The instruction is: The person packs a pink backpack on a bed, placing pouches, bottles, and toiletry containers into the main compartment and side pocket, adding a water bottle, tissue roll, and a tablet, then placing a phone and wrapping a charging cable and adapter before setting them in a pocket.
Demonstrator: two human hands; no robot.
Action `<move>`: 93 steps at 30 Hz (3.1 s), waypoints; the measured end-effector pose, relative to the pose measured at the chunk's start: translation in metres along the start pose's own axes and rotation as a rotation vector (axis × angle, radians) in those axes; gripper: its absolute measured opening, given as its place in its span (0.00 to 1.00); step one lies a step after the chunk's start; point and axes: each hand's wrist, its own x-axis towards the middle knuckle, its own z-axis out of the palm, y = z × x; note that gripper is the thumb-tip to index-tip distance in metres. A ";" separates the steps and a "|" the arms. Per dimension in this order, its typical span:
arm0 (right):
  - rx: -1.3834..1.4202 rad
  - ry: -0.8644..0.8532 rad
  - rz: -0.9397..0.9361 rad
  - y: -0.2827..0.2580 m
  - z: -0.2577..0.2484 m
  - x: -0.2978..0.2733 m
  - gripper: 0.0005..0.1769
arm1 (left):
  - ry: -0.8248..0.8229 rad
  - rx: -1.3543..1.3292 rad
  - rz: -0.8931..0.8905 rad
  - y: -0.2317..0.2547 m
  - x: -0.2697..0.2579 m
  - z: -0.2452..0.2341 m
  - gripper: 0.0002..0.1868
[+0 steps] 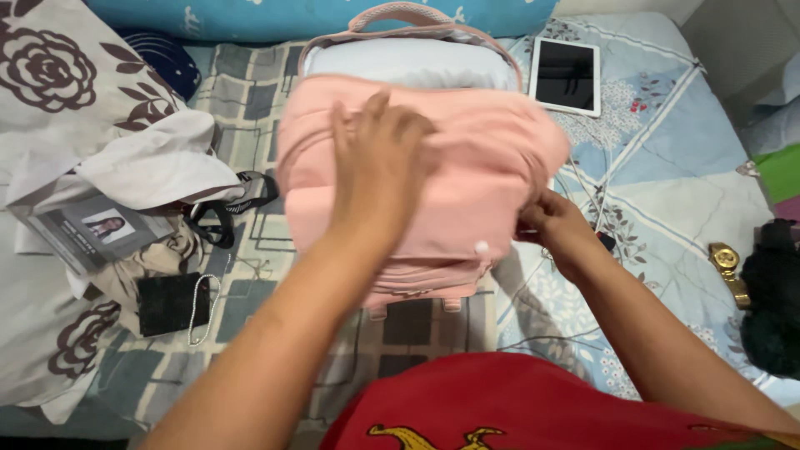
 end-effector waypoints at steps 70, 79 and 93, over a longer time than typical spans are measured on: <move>-0.867 -0.080 -1.325 -0.124 0.132 -0.081 0.18 | -0.279 -0.350 -0.809 -0.122 -0.092 -0.042 0.20; -0.292 -0.182 -0.869 -0.143 0.165 -0.047 0.22 | -0.178 -0.136 -0.277 -0.006 0.010 -0.085 0.09; 0.116 -0.268 -0.535 -0.153 0.144 -0.051 0.05 | 0.087 -0.192 -0.187 -0.007 -0.034 -0.053 0.12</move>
